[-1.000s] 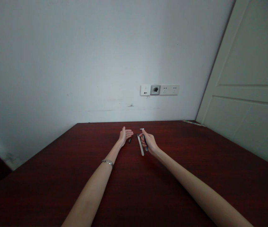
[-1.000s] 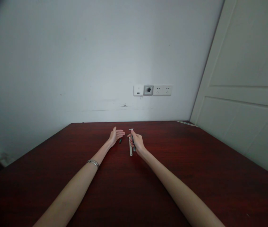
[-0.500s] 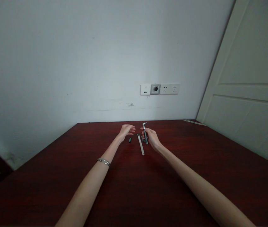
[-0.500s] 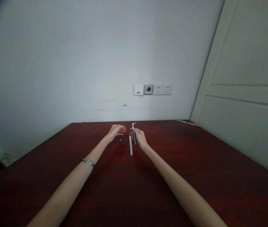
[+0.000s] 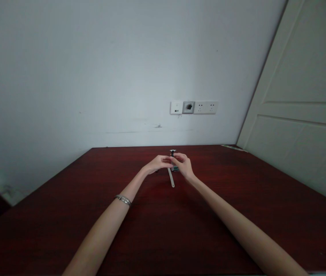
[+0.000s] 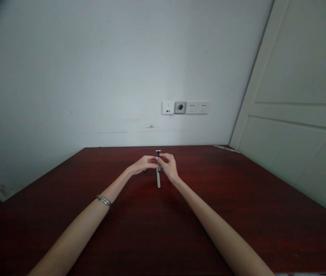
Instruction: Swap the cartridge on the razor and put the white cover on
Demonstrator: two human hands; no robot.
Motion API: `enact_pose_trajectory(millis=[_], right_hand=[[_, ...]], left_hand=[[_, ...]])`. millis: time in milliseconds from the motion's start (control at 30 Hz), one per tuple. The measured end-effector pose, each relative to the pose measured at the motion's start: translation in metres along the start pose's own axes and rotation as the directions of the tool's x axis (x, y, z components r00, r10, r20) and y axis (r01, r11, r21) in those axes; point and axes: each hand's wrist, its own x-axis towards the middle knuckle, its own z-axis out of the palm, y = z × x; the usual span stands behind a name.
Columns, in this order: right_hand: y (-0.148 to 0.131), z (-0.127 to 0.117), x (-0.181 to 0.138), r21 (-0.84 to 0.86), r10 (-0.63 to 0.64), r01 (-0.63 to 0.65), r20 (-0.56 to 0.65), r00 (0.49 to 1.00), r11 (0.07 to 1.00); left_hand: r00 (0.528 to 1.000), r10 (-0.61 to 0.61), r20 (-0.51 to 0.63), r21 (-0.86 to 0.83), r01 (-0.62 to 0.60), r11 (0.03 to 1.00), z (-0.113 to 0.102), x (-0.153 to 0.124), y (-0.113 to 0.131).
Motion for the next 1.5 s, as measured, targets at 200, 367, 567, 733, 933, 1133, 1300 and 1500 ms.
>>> enact_pose_trajectory(millis=[200,367,567,733,933,1133,1300,1500], right_hand=[[-0.002,0.003,-0.003,-0.026,0.009,-0.009,0.016,1.0,1.0],[-0.002,-0.002,-0.002,-0.136,-0.06,0.066,0.053,0.997,0.989],[0.003,-0.009,-0.009,-0.579,-0.061,0.227,0.292,0.954,0.783],[-0.002,0.001,-0.029,-0.792,0.112,0.32,0.434,0.894,0.52],[-0.008,0.013,-0.042,-0.871,0.201,0.308,0.404,0.892,0.381],[-0.01,0.013,-0.04,-0.869,0.292,0.269,0.407,0.866,0.414],[-0.01,0.013,-0.039,-0.851,0.279,0.265,0.418,0.865,0.453],[-0.008,0.003,-0.025,-0.803,0.21,0.21,0.382,0.9,0.558]], left_hand=[[0.999,-0.048,0.027,0.021,0.047,0.999,0.007,0.005,-0.004],[0.991,-0.132,0.034,-0.051,0.133,0.99,-0.006,0.0,0.001],[0.988,-0.153,0.002,-0.072,0.152,0.986,-0.024,-0.005,0.003],[0.984,-0.176,0.011,-0.069,0.177,0.982,-0.025,-0.006,0.002],[0.979,-0.203,0.023,-0.059,0.204,0.977,-0.023,-0.006,0.001],[0.978,-0.208,0.012,-0.04,0.208,0.977,-0.023,-0.008,0.004],[0.98,-0.199,0.01,-0.041,0.199,0.979,-0.025,-0.008,0.006],[0.985,-0.169,0.028,-0.033,0.17,0.985,-0.029,-0.008,0.008]])
